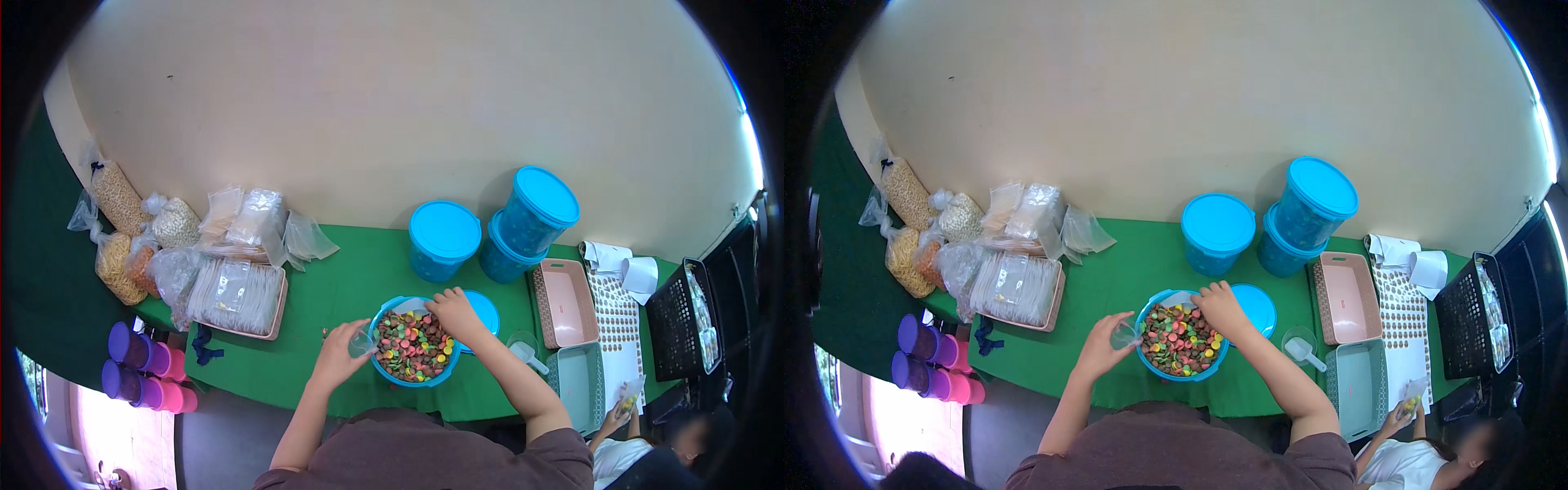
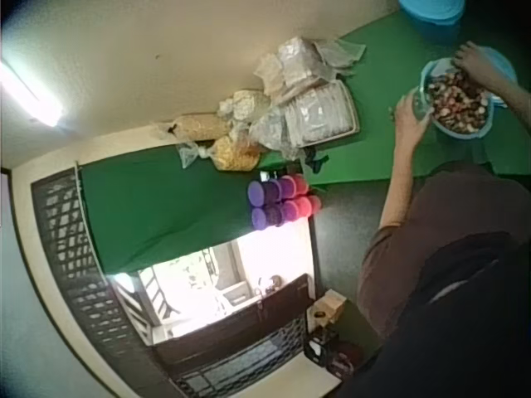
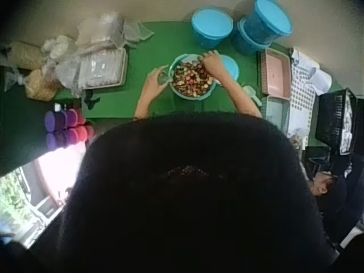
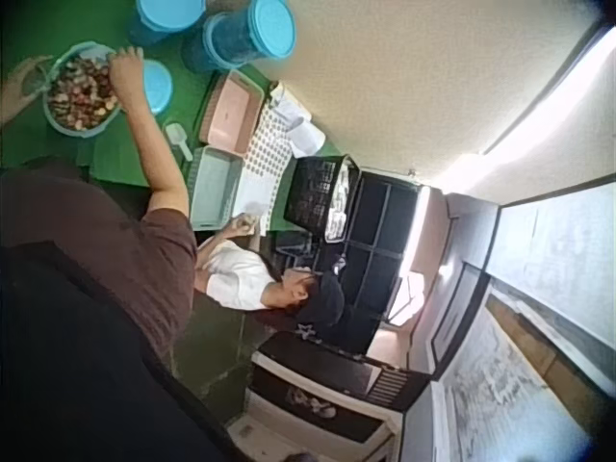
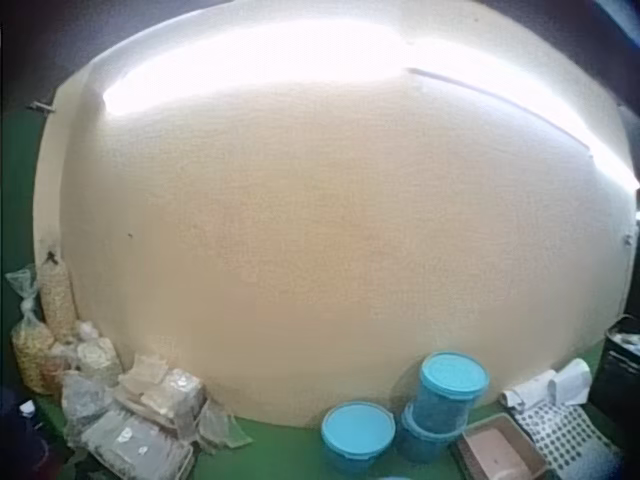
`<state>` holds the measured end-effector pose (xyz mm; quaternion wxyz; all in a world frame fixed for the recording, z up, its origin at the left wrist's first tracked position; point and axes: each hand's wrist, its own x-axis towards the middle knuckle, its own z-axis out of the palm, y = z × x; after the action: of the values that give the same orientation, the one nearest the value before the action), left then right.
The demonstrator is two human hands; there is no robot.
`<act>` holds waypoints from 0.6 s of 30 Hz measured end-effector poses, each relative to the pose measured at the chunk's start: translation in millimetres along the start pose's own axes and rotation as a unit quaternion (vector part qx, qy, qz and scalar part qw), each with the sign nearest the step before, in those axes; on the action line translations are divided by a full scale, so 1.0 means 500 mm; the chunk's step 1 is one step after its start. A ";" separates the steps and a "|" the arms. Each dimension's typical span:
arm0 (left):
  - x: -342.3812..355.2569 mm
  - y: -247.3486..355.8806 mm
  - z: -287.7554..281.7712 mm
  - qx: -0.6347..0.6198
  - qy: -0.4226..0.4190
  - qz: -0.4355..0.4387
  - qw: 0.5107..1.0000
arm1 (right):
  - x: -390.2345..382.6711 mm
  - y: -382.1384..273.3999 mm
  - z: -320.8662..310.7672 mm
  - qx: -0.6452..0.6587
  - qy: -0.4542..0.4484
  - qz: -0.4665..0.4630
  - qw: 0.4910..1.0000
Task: The person fills small plastic bags with a mixture of snacks from a large blue bowl using a plastic scoop and then seals each bag by hand.
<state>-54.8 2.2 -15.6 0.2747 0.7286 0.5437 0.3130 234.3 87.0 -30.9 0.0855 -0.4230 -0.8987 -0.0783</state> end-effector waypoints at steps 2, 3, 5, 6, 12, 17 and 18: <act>-0.001 -0.014 0.021 0.018 0.014 -0.004 1.000 | -0.002 -0.013 0.031 0.000 -0.012 -0.009 1.000; -0.003 -0.024 0.032 0.017 0.014 -0.006 1.000 | -0.003 -0.017 0.037 -0.002 -0.024 -0.018 1.000; -0.011 -0.042 0.054 0.026 0.013 -0.015 0.999 | -0.013 -0.013 0.042 0.051 -0.044 0.000 0.998; -0.014 -0.041 0.058 0.025 0.014 -0.018 0.999 | -0.018 -0.010 0.038 0.104 -0.063 0.020 0.992; -0.018 -0.029 0.072 0.023 0.007 -0.038 0.999 | -0.042 -0.016 0.032 0.226 -0.098 0.082 0.966; -0.017 -0.030 0.075 -0.003 0.016 -0.035 0.999 | -0.028 -0.059 0.080 0.167 0.005 0.046 0.985; -0.018 -0.031 0.075 -0.001 0.017 -0.037 0.999 | -0.031 -0.059 0.077 0.209 -0.013 0.067 0.976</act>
<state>-38.3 -4.8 -53.0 0.2779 0.7026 0.5741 0.3155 218.0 64.9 -73.7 0.1654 -0.4558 -0.8660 0.1223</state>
